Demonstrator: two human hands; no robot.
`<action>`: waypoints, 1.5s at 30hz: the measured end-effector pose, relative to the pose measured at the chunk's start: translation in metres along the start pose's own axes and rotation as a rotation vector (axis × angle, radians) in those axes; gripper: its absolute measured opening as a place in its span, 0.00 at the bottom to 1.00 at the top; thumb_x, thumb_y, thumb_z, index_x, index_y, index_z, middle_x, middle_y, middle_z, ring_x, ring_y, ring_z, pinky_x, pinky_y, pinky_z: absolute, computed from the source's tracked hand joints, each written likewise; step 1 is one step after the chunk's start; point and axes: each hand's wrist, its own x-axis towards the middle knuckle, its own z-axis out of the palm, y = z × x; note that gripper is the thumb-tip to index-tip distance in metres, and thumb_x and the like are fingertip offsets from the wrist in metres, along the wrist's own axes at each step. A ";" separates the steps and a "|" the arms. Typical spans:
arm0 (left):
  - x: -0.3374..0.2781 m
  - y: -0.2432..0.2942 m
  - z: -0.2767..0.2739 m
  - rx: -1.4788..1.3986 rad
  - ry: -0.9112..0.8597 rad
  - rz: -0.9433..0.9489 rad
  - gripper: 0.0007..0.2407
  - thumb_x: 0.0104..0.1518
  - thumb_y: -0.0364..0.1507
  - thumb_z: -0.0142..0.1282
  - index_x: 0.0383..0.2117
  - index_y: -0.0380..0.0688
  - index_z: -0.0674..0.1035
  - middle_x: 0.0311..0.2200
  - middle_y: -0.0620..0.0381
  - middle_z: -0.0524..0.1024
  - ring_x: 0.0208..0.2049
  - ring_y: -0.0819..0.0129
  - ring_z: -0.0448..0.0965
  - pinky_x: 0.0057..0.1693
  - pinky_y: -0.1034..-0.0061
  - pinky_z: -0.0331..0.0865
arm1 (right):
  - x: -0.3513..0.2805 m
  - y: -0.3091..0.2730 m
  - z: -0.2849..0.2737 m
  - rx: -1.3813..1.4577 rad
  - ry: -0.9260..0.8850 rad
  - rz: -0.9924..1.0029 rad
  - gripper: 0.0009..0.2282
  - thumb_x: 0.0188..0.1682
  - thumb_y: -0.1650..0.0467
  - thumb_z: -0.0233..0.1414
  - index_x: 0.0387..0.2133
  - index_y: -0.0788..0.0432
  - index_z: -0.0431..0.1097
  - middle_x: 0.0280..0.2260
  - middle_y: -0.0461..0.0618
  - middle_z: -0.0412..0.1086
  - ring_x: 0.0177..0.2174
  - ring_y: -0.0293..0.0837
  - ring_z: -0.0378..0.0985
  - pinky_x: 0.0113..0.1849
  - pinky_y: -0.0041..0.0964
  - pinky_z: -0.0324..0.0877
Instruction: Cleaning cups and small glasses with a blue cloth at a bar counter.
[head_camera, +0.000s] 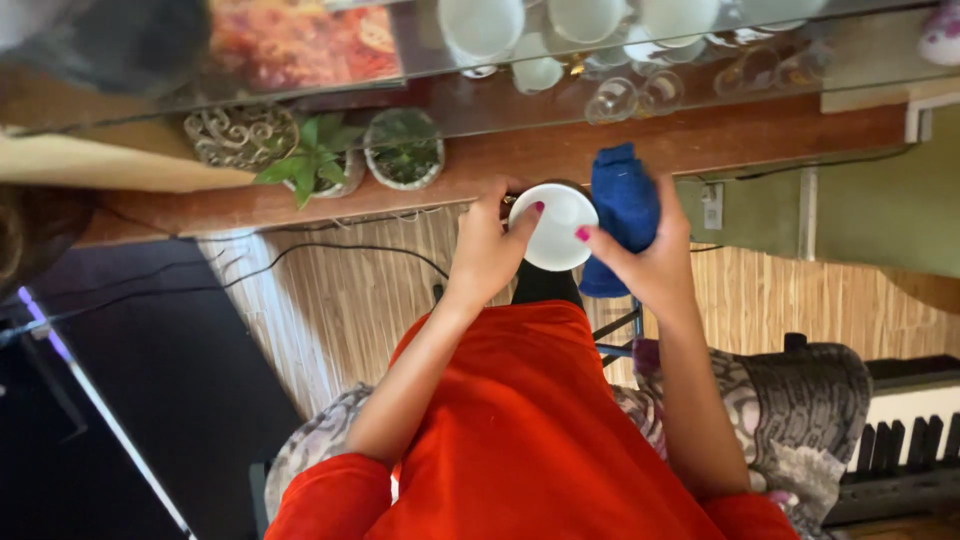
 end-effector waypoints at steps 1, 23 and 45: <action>0.000 0.004 0.004 0.000 -0.013 0.006 0.09 0.59 0.26 0.58 0.44 0.38 0.77 0.37 0.47 0.84 0.41 0.62 0.88 0.43 0.72 0.78 | -0.002 -0.003 -0.006 -0.002 0.014 -0.001 0.25 0.44 0.68 0.68 0.50 0.65 0.65 0.40 0.49 0.73 0.39 0.36 0.76 0.43 0.31 0.73; 0.077 0.101 0.214 -0.035 -0.241 0.144 0.28 0.55 0.23 0.62 0.61 0.42 0.60 0.34 0.45 0.82 0.30 0.62 0.87 0.36 0.71 0.80 | 0.066 0.057 -0.227 -0.121 0.429 -0.004 0.17 0.43 0.76 0.64 0.45 0.67 0.70 0.37 0.49 0.74 0.36 0.37 0.76 0.41 0.33 0.72; 0.117 0.110 0.338 -0.203 0.150 0.108 0.27 0.57 0.25 0.65 0.56 0.34 0.58 0.43 0.43 0.80 0.39 0.65 0.86 0.38 0.76 0.83 | 0.120 0.063 -0.307 -0.293 0.204 -0.307 0.25 0.46 0.74 0.69 0.54 0.65 0.65 0.48 0.57 0.71 0.47 0.51 0.78 0.51 0.41 0.72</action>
